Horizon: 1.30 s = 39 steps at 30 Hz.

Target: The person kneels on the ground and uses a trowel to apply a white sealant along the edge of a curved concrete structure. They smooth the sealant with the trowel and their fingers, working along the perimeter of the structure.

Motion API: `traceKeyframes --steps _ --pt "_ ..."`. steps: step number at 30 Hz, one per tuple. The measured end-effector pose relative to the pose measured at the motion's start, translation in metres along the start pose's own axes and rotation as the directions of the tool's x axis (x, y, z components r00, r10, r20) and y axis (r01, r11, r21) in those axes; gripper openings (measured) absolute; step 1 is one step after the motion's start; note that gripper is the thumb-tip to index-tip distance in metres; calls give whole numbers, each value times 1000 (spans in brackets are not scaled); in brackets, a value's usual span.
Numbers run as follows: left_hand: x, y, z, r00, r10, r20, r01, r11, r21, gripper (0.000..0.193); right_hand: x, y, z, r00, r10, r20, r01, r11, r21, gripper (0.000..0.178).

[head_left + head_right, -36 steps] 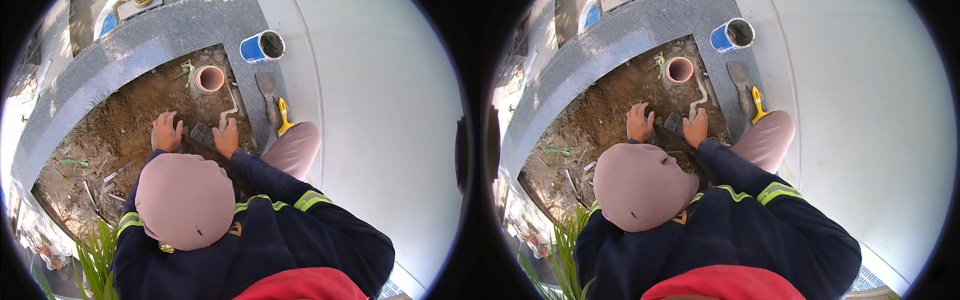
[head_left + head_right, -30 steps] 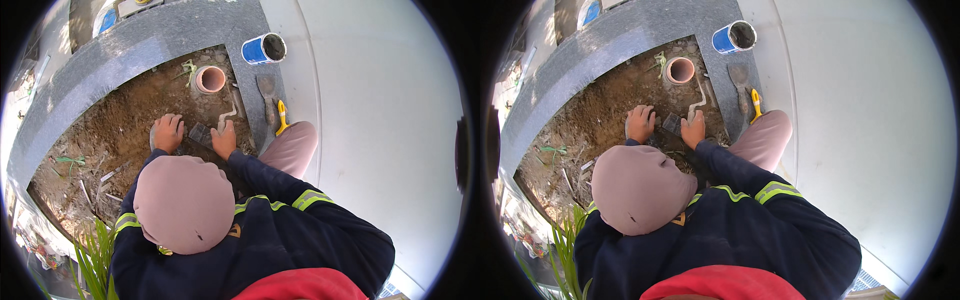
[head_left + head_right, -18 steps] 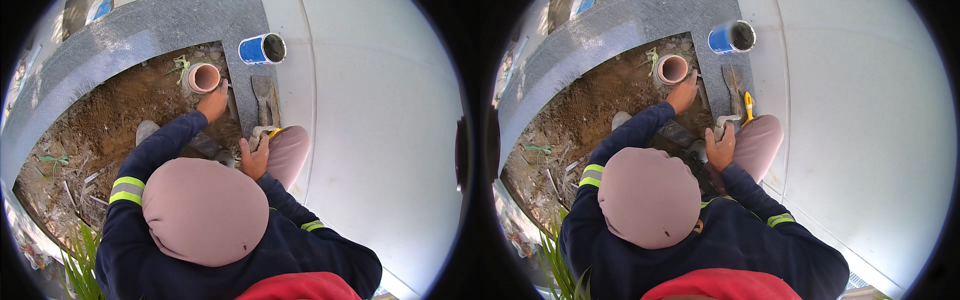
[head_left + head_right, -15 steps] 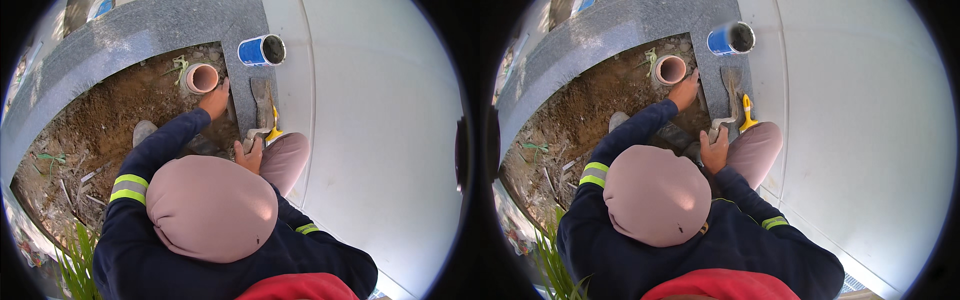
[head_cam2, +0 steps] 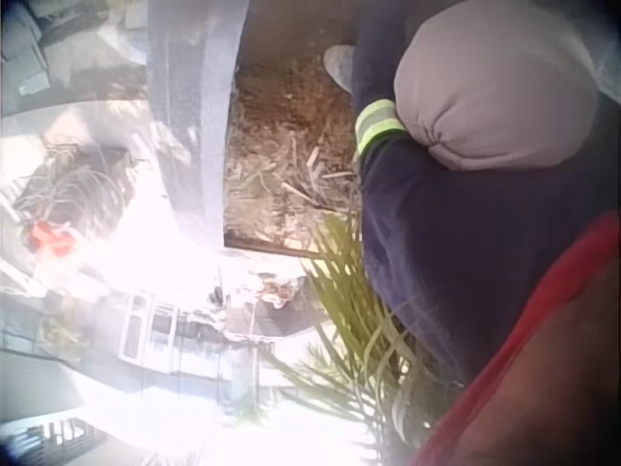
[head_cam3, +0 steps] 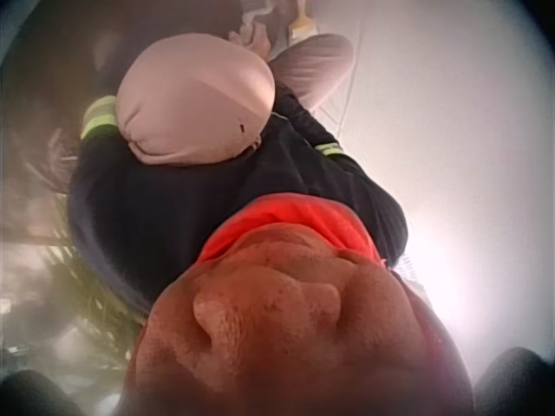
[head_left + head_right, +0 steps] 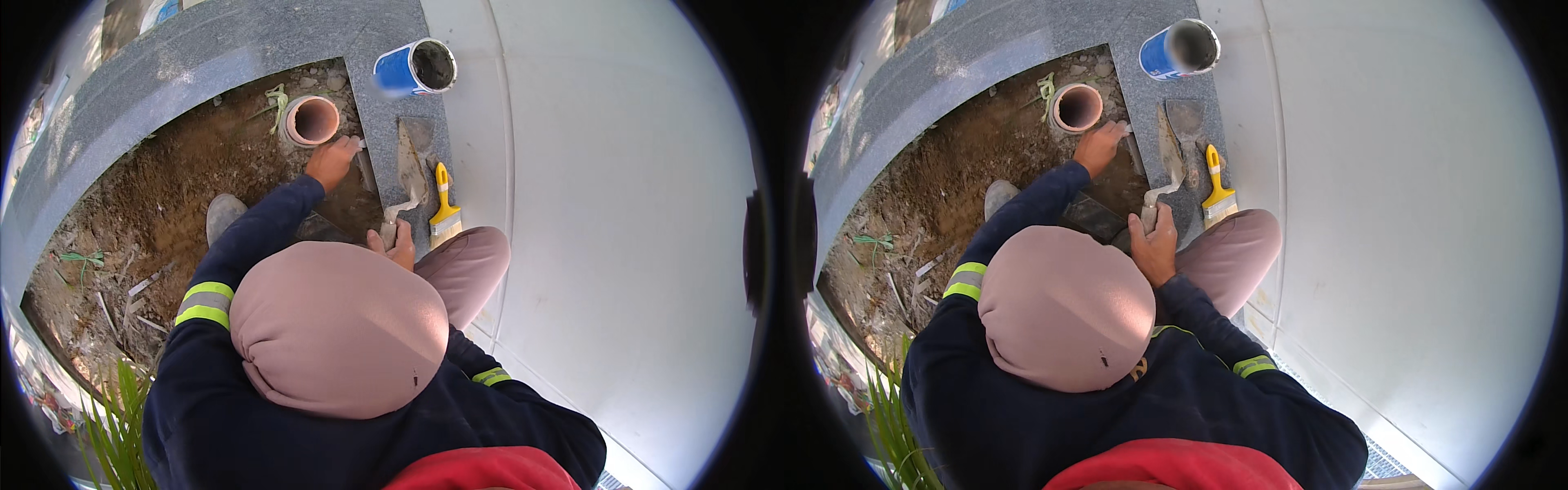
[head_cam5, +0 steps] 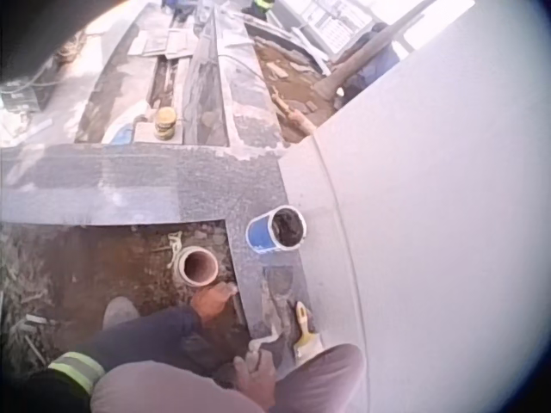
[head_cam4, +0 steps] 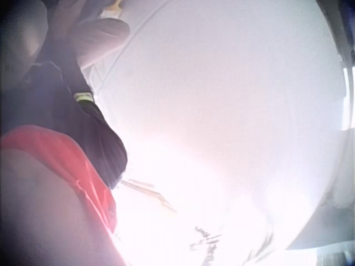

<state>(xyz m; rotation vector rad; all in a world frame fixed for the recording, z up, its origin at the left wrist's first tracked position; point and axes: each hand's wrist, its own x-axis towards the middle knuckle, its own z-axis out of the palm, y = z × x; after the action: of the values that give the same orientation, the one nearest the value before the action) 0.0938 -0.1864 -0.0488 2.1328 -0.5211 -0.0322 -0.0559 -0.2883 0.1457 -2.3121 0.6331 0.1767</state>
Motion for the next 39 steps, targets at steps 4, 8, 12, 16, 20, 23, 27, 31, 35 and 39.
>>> traceKeyframes --steps 4,8,12,16,20,23,27,31,35,39 --pt "-25 6 -19 989 -83 126 69 991 116 17 -1 -5 1 999 25 25 -26 998 64 42" --pt "-63 4 -55 983 40 178 -61 992 111 14 1 -7 0 995 -75 64 73 997 25 39" --pt "-99 6 -111 881 292 372 -309 951 -15 14 16 12 8 991 -39 127 31 997 67 37" --pt "-142 2 -137 743 137 655 -188 982 7 21 29 -16 26 985 8 171 -23 996 86 37" --pt "-140 -15 -127 611 176 772 -260 966 -14 29 40 -29 57 983 31 181 -58 988 145 31" --pt "-131 -3 -121 633 192 750 -285 958 -5 35 49 -22 81 993 13 114 -28 991 134 32" --pt "-120 9 -157 904 -27 426 -15 995 94 36 66 -12 101 992 -113 -56 118 987 110 37" --pt "-140 -13 -189 951 -263 161 242 960 142 34 57 -12 107 995 -99 31 92 978 189 41" --pt "-152 -32 -197 944 -287 166 263 953 152 33 65 -9 111 987 -158 -6 156 967 200 41" --pt "-142 -16 -178 961 -254 109 247 966 75 31 85 -14 99 984 -175 -21 176 973 146 43"
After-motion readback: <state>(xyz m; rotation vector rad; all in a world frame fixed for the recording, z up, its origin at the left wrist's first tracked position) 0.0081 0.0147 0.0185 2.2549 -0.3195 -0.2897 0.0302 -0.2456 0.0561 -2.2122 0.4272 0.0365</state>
